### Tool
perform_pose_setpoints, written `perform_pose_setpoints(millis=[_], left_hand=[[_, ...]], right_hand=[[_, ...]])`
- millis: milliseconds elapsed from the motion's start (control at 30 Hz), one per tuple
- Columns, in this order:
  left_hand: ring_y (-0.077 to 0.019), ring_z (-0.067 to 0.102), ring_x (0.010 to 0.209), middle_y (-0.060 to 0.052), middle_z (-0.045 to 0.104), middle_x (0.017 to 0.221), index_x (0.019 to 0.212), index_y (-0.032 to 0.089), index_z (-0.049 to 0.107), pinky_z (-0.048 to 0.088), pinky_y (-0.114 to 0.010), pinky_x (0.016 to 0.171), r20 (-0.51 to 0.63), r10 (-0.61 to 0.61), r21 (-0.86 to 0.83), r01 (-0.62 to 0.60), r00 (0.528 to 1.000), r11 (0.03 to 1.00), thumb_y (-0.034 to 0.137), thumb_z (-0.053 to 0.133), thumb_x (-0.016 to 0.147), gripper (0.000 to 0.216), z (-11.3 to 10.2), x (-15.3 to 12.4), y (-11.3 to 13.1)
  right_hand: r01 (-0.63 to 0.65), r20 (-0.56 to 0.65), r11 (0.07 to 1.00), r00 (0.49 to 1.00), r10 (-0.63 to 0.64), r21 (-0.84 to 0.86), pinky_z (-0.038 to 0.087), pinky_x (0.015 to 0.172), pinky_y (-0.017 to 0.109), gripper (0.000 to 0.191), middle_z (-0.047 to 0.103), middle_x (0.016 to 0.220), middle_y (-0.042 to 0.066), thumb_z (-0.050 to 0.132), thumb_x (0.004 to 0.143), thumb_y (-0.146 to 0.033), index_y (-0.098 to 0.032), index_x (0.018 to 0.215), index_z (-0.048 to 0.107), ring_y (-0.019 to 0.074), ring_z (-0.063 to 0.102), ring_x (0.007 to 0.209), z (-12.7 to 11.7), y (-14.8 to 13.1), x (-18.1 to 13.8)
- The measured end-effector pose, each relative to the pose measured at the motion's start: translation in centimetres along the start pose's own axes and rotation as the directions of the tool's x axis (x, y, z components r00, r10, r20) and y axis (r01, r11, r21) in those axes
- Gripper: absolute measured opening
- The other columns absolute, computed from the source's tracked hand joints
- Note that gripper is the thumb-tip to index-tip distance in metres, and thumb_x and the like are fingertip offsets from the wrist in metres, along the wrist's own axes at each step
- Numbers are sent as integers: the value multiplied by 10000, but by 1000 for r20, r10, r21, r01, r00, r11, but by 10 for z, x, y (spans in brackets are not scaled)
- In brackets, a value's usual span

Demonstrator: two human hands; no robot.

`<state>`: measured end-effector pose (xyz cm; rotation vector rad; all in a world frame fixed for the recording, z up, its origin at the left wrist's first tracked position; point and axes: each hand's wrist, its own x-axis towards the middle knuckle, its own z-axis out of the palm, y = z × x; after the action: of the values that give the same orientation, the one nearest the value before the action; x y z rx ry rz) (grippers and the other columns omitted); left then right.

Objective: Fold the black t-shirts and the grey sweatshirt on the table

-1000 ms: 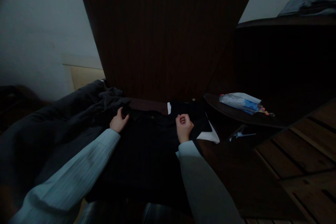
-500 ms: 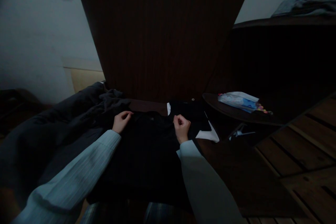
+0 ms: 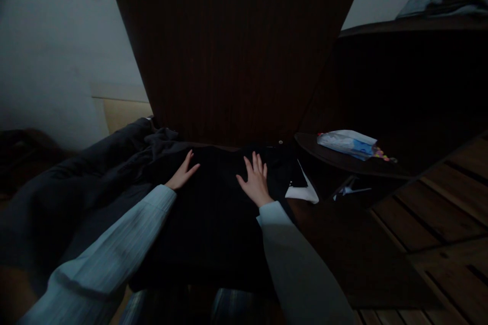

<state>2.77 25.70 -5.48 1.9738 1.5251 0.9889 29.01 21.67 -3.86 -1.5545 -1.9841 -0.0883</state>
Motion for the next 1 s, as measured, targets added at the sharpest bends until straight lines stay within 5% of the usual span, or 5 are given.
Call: perform_pose_setpoints(millis=[200,367,767,900,1000], left_hand=[[-257,230,1309,-143,300,1408,1325,129,321,195,-446,1048,222,36,457,-137,974,879,481,386,814,624,7,-12,10],[-254,227,1311,-130,302,1408,1308,150,359,206,-463,1038,233,28,531,-151,972,834,473,356,832,575,9,-19,15],[-264,256,1299,-135,345,1388,1276,139,402,246,-470,1024,232,77,534,-193,970,823,452,355,842,538,-4,-39,8],[-232,364,1242,-151,427,1328,1287,130,363,312,-420,1001,174,228,449,-283,958,847,385,316,872,489,-5,-41,7],[-197,430,1185,-135,457,1296,1333,151,262,360,-378,971,153,390,369,-418,908,830,285,298,884,471,-5,-44,9]], right_hand=[[252,268,968,932,-243,0,196,1056,438,505,257,1432,86,368,849,-431,-182,1286,409,221,163,1332,10,-22,-12],[300,425,954,868,-259,-31,219,1051,423,536,352,1385,97,315,867,-472,-174,1305,392,219,248,1305,19,-26,-19],[146,424,954,905,-23,-260,455,687,364,435,643,929,179,354,863,-435,-118,930,645,275,605,857,15,-89,9],[60,256,966,967,7,-253,439,747,369,348,584,1040,197,374,860,-322,-96,997,601,276,535,973,41,-102,17],[200,259,978,949,-180,-53,380,899,375,388,541,1166,165,353,869,-325,-109,1144,522,243,465,1107,57,-96,16]])
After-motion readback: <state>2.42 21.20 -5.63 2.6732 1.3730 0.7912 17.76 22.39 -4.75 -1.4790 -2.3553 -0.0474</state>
